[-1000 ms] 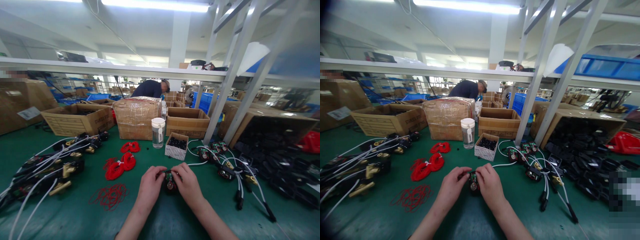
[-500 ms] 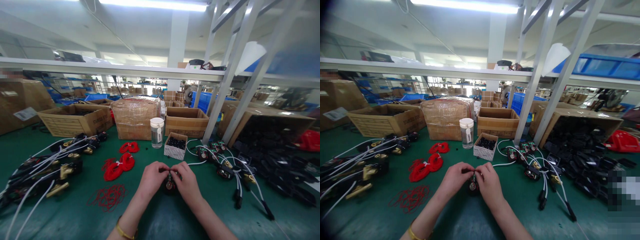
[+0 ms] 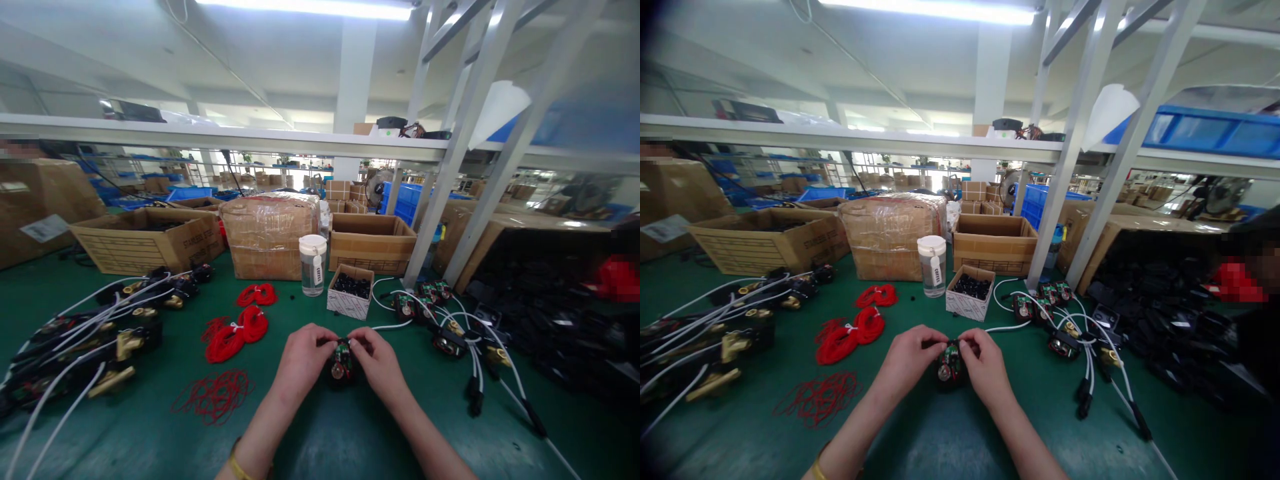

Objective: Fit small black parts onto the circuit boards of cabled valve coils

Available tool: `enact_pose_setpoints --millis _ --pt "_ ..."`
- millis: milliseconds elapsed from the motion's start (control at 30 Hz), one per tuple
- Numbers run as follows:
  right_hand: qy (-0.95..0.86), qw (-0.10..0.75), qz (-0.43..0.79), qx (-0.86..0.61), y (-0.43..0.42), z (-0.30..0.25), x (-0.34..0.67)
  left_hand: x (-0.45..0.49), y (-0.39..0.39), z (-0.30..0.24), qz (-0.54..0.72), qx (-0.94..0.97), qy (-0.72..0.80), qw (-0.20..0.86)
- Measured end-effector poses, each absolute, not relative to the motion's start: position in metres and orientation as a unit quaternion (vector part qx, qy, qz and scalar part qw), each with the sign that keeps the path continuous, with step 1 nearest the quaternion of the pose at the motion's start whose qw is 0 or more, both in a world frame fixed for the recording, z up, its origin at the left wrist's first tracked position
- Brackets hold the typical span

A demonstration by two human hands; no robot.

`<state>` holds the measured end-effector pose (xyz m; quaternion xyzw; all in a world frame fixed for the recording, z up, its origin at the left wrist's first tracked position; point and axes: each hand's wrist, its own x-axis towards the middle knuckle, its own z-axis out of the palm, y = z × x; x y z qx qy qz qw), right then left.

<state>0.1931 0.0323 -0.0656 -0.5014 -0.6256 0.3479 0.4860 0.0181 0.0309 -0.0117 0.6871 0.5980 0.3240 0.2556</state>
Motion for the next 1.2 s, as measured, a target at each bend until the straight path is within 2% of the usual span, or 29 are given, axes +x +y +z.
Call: enact_pose_setpoints --millis 300,633,867,1200 --pt "-0.628 0.478 0.350 -0.505 0.032 -0.065 0.195 0.002 0.018 -0.018 0.373 0.713 0.552 0.218" --pt "-0.645 0.484 0.320 -0.497 0.030 -0.067 0.193 0.002 0.005 -0.016 0.314 0.721 0.580 0.213" --pt "-0.690 0.463 0.282 -0.479 0.030 -0.067 0.198 0.006 0.004 -0.043 0.332 0.616 0.597 0.392" --pt "-0.634 0.467 0.388 -0.479 0.011 -0.079 0.199 0.007 -0.009 -0.040 0.328 0.606 0.611 0.390"
